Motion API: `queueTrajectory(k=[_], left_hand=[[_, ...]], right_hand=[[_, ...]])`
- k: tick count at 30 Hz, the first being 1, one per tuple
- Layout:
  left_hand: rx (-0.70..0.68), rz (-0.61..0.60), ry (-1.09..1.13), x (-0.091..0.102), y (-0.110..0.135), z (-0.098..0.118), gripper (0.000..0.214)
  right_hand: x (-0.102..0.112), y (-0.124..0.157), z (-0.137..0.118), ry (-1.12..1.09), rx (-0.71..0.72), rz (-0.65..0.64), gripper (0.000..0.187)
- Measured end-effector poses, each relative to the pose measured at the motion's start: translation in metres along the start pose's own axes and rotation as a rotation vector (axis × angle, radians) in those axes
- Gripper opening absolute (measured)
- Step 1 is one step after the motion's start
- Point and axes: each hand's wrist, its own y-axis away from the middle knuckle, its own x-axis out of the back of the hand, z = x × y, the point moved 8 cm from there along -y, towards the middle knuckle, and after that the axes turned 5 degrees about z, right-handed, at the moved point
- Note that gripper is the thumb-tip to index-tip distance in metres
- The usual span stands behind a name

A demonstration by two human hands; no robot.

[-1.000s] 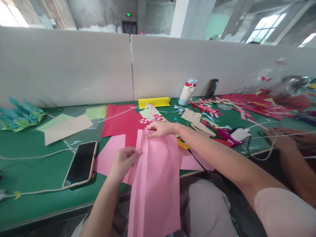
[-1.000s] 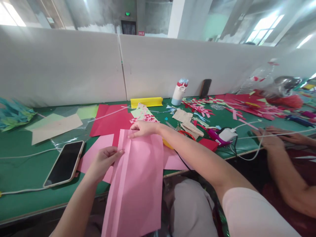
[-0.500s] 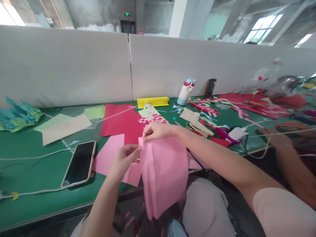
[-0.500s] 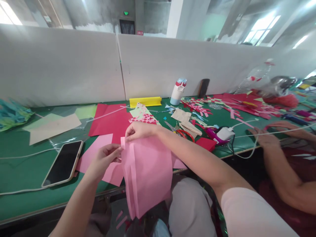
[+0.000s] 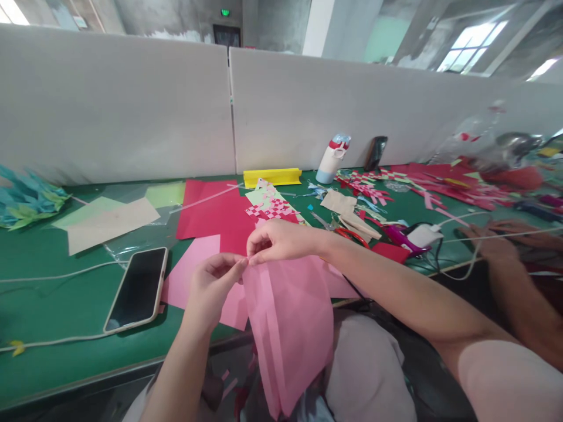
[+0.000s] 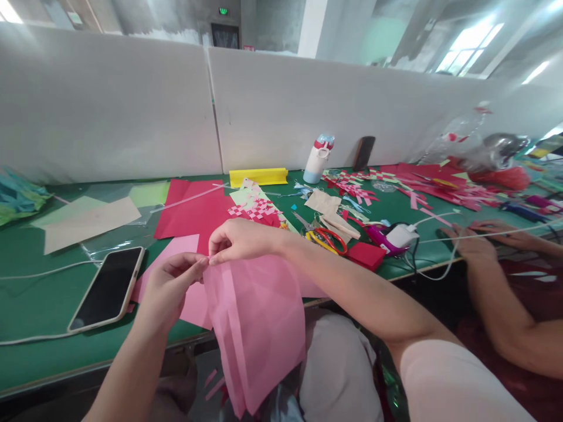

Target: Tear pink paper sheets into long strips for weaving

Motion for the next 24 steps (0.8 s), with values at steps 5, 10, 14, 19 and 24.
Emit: queueTrajectory(k=[5, 10, 14, 19, 24], left_hand=[[-0.028, 0.033, 0.065, -0.001, 0.006, 0.006, 0.012], [-0.065, 0.069, 0.099, -0.001, 0.009, 0.007, 0.009], [-0.087, 0.108, 0.148, -0.001, 0.011, 0.006, 0.006], [-0.052, 0.151, 0.224, -0.002, 0.013, 0.002, 0.006], [-0.014, 0.171, 0.296, -0.004, 0.015, 0.002, 0.007]], right_hand=[[0.003, 0.004, -0.014, 0.004, 0.057, 0.047, 0.012], [0.004, 0.006, -0.017, 0.018, 0.039, 0.073, 0.014], [0.004, 0.007, -0.020, 0.013, 0.047, 0.101, 0.013], [0.004, 0.008, -0.025, 0.005, 0.081, 0.128, 0.013], [0.006, 0.008, -0.027, 0.007, 0.107, 0.151, 0.014]])
